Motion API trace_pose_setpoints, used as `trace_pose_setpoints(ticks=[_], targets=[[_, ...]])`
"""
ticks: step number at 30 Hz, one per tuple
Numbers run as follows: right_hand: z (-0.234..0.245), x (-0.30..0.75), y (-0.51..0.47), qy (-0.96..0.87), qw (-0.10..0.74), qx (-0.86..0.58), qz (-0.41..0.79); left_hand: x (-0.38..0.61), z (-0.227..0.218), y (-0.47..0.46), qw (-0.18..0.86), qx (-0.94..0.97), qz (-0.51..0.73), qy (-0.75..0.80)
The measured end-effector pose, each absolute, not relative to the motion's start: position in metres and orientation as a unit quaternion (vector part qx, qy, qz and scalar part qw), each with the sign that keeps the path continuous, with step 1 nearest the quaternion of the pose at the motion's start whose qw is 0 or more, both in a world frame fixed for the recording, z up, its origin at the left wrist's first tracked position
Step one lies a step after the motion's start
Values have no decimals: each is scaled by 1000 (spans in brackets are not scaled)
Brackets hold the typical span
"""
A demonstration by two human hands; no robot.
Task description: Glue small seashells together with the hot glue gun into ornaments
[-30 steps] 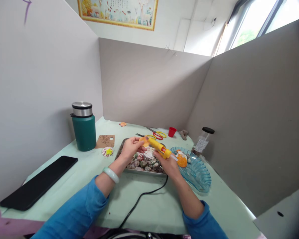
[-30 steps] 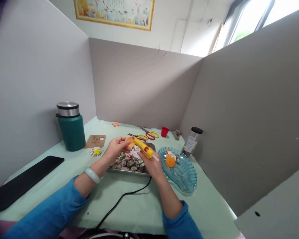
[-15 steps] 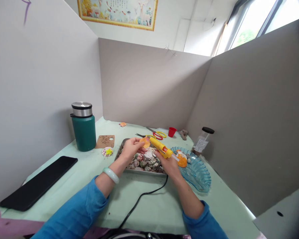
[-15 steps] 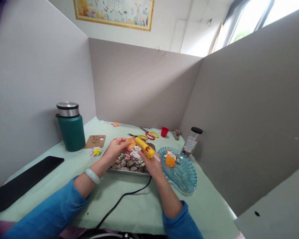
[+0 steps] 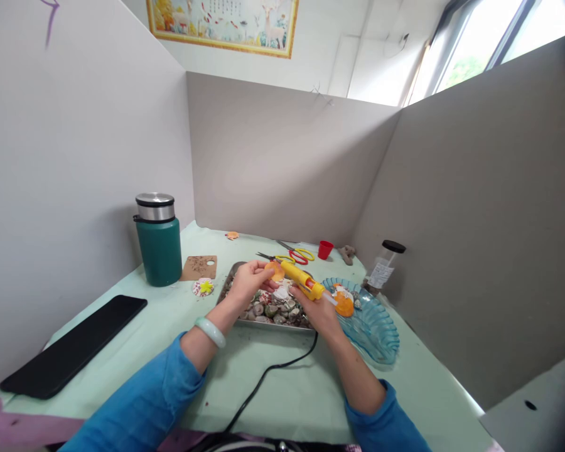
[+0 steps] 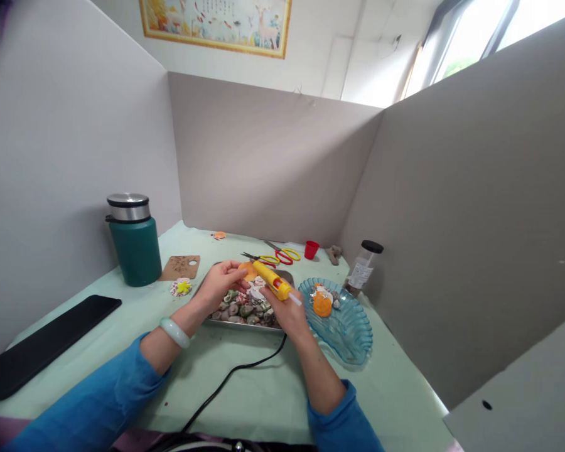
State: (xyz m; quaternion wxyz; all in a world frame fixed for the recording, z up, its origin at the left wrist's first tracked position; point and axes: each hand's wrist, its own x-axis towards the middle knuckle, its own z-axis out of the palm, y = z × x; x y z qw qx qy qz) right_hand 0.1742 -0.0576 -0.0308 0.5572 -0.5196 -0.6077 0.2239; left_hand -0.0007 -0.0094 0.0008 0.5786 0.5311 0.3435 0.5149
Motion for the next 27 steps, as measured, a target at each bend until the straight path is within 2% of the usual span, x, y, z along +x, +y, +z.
trace_pose_setpoints(ticks=[27], targets=[[-25, 176, -60, -578, 567, -542, 226, -4, -3, -1, 570, 518, 544, 333]])
